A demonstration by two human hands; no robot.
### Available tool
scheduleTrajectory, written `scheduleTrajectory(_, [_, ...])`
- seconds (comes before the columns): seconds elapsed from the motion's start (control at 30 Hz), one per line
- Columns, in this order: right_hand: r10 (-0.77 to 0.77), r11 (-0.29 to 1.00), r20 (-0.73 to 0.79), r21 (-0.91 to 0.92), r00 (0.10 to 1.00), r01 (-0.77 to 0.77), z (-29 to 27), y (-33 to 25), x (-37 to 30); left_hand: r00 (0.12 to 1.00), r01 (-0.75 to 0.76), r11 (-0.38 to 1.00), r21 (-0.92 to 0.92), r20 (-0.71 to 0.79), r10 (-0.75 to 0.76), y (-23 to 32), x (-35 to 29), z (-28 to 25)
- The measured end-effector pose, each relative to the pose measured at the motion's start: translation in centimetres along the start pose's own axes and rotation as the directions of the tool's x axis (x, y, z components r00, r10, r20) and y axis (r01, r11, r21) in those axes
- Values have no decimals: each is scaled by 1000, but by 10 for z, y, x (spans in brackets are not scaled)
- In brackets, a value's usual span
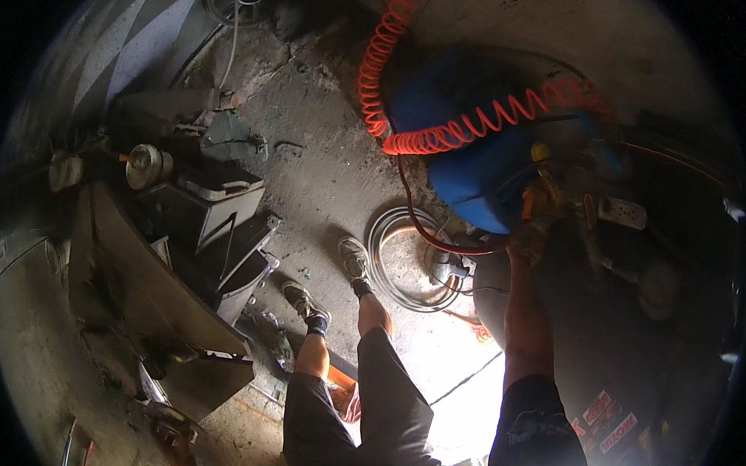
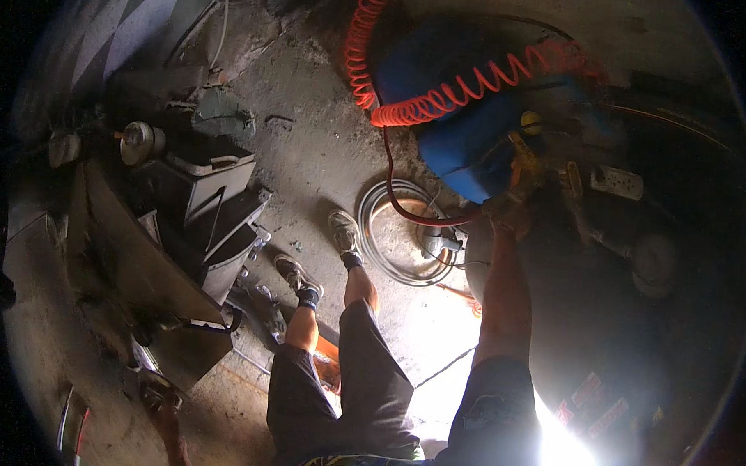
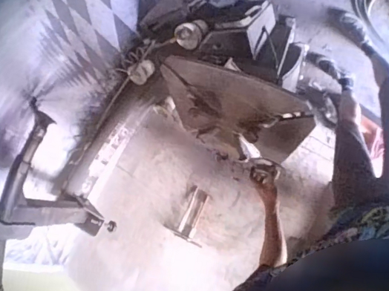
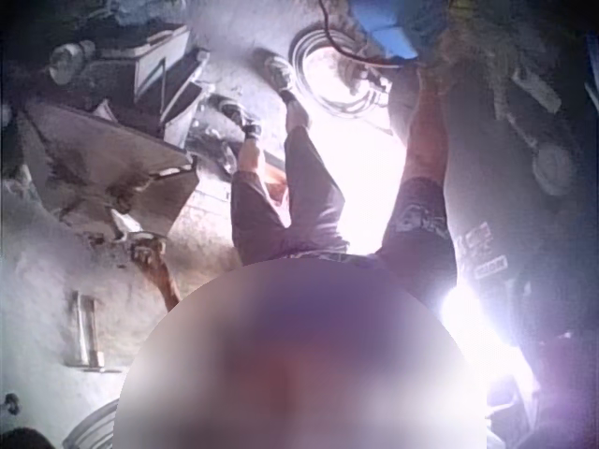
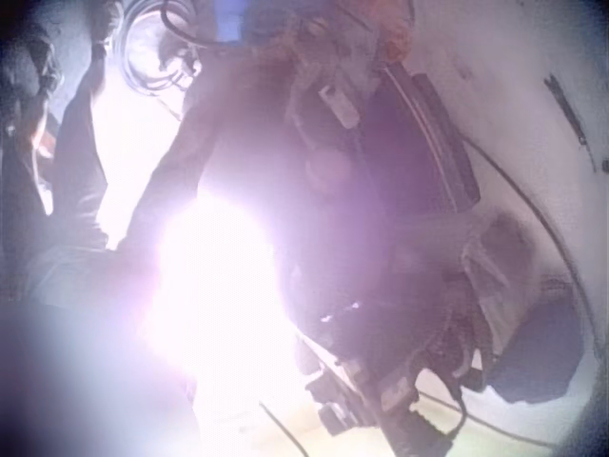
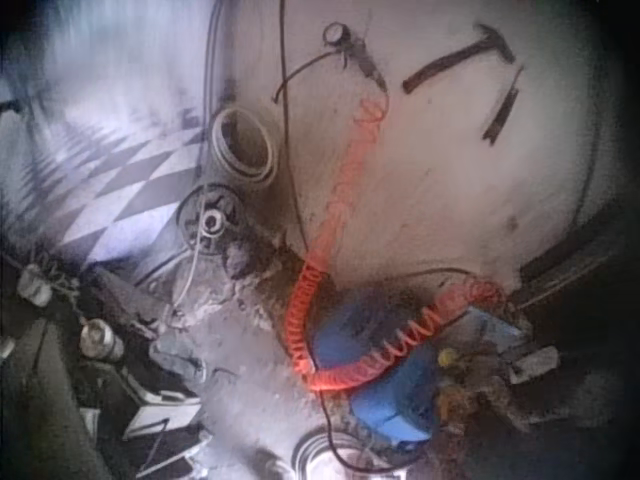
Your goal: The person uses a hammer to tap and adjust a round metal component on a large metal part. They repeatedly strike the component and surrounding areas, then inspect the fit by hand.
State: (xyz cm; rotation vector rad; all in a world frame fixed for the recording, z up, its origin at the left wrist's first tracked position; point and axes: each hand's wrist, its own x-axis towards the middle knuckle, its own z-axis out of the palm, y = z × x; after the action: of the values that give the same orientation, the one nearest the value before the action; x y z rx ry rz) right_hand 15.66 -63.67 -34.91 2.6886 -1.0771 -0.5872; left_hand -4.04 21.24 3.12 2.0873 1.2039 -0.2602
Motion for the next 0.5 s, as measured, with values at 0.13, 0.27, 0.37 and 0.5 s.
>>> scheduleTrajectory(0.13, [-10, 999, -15, 53, 1000, 11, 2, 4, 22, 993, 85, 990, 114, -88, -75, 10, -4, 36])
scheduleTrajectory(0.27, [-113, 991, -91, 59, 989, 119, -3, -1, 21, 999, -12, 999, -34, -40, 11, 3, 2, 64])
scheduleTrajectory(0.37, [-191, 976, -107, 86, 976, 200, 0, -16, 29, 999, -23, 999, 37, -33, 24, -3, 16, 72])
scheduleTrajectory(0.5, [-221, 970, -114, 75, 969, 230, 9, -27, 44, 987, -54, 951, 305, -131, 98, 0, 23, 86])
